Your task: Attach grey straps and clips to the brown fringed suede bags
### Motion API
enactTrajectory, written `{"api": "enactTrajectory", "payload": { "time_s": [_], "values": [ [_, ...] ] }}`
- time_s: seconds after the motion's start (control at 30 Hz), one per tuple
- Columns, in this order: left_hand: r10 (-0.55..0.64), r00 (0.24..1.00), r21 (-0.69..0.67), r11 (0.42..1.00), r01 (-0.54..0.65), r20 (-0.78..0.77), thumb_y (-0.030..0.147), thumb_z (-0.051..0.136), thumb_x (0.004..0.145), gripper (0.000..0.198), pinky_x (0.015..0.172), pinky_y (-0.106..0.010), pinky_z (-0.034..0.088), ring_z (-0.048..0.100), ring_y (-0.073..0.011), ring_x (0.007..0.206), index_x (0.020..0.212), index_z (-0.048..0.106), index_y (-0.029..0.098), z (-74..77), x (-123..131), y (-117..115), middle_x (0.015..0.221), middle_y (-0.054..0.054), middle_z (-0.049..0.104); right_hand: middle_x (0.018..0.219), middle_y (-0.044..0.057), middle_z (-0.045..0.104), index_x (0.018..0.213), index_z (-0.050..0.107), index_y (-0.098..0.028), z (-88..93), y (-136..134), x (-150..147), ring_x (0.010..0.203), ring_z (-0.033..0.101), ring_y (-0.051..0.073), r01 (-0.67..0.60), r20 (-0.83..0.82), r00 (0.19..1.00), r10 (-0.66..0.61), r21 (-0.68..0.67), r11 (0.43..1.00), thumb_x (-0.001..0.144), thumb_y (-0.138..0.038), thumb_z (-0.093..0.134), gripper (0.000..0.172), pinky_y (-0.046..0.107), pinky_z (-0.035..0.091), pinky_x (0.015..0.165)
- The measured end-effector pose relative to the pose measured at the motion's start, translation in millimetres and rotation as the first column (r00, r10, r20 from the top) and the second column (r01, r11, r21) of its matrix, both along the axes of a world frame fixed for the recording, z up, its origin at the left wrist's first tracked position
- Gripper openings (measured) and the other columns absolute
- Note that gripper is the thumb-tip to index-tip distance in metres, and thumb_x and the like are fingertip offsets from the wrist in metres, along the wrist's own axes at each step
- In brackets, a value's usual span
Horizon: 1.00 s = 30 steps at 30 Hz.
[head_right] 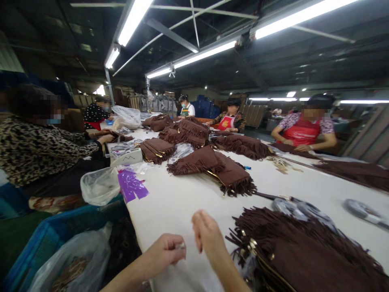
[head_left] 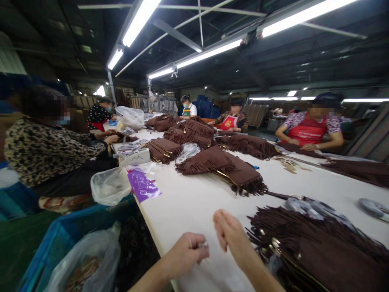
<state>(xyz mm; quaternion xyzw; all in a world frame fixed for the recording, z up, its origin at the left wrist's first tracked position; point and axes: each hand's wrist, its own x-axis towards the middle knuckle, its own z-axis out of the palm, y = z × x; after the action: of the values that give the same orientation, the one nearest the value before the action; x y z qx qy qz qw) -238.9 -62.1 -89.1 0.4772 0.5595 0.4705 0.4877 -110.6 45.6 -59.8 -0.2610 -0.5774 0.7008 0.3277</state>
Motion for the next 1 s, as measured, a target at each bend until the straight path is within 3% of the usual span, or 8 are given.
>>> {"api": "enactTrajectory", "payload": {
  "time_s": [0.1,0.3,0.33,0.47,0.53,0.63,0.87,1.0],
  "values": [
    [0.040,0.998,-0.073,0.996,-0.044,-0.058,0.032,0.050,0.070,0.017,0.050,-0.024,0.024,0.033,-0.0099,0.047,0.061,0.055,0.018,-8.1,-3.9,-8.6,0.048,0.006,0.042,0.051,-0.013,0.039,0.072,0.047,-0.021,1.5,11.2,5.2,0.032,0.029,0.002,0.187,-0.081,0.977,-0.197,-0.114,0.976,0.062,-0.067,0.076,0.055,0.014,0.023,0.030],
    [0.130,0.992,-0.073,0.989,-0.129,0.009,0.053,0.051,0.078,0.036,0.047,-0.025,0.020,0.027,-0.0091,0.045,0.063,0.048,0.020,-18.0,-2.8,-14.1,0.046,0.008,0.036,0.047,-0.012,0.039,0.070,0.049,-0.020,-4.0,-12.0,-3.3,0.029,0.028,0.003,-0.164,0.032,0.986,0.164,-0.027,0.986,0.073,-0.069,0.067,0.052,0.015,0.025,0.027],
    [0.143,0.989,-0.079,0.987,-0.140,0.031,0.058,0.051,0.078,0.041,0.046,-0.025,0.019,0.026,-0.0086,0.043,0.063,0.047,0.020,-17.5,-1.7,-14.8,0.045,0.008,0.034,0.047,-0.012,0.038,0.070,0.048,-0.021,-5.5,-12.3,-4.2,0.030,0.027,0.003,-0.139,0.031,0.990,0.140,-0.039,0.990,0.073,-0.069,0.066,0.052,0.015,0.024,0.028],
    [0.316,0.938,-0.107,0.947,-0.302,0.142,0.075,0.053,0.070,0.055,0.042,-0.024,0.013,0.021,-0.0070,0.039,0.065,0.043,0.021,-11.6,-10.4,-29.1,0.043,0.011,0.028,0.047,-0.014,0.034,0.069,0.045,-0.022,-13.1,6.5,4.3,0.031,0.026,0.003,0.193,0.014,0.981,-0.193,-0.071,0.979,0.061,-0.070,0.074,0.056,0.014,0.022,0.028],
    [0.394,0.899,-0.148,0.917,-0.371,0.192,0.078,0.056,0.067,0.058,0.040,-0.023,0.011,0.019,-0.0057,0.039,0.066,0.042,0.021,-10.3,-23.4,-44.4,0.044,0.011,0.028,0.045,-0.014,0.032,0.068,0.047,-0.022,-17.0,15.5,12.7,0.031,0.025,0.003,0.179,0.060,0.982,-0.177,-0.041,0.983,0.060,-0.070,0.075,0.057,0.015,0.022,0.027],
    [0.415,0.879,-0.223,0.903,-0.367,0.233,0.077,0.060,0.064,0.059,0.039,-0.022,0.009,0.017,-0.0042,0.038,0.066,0.042,0.021,-12.1,-45.2,-71.3,0.045,0.012,0.027,0.047,-0.013,0.032,0.069,0.050,-0.021,-20.4,19.0,22.6,0.032,0.026,0.003,0.124,0.084,0.989,-0.120,-0.051,0.991,0.060,-0.073,0.074,0.059,0.015,0.023,0.028],
    [0.497,0.824,-0.320,0.855,-0.409,0.273,0.049,0.070,0.061,0.038,0.039,-0.021,0.007,0.021,-0.0027,0.034,0.069,0.051,0.018,-5.4,-90.4,-123.1,0.044,0.009,0.042,0.047,-0.010,0.036,0.064,0.052,-0.020,-36.8,5.1,17.1,0.032,0.027,0.004,-0.019,0.242,0.969,0.040,-0.086,0.996,0.052,-0.082,0.072,0.066,0.018,0.022,0.028],
    [0.595,0.795,-0.333,0.778,-0.534,0.116,0.043,0.071,0.064,0.033,0.039,-0.021,0.009,0.024,-0.0033,0.036,0.065,0.051,0.018,18.1,-115.8,-191.6,0.045,0.009,0.041,0.047,-0.008,0.036,0.057,0.047,-0.021,-43.4,-17.7,12.0,0.033,0.028,0.004,-0.152,0.334,0.923,0.191,-0.139,0.978,0.057,-0.082,0.066,0.064,0.019,0.024,0.029]
  ]
}}
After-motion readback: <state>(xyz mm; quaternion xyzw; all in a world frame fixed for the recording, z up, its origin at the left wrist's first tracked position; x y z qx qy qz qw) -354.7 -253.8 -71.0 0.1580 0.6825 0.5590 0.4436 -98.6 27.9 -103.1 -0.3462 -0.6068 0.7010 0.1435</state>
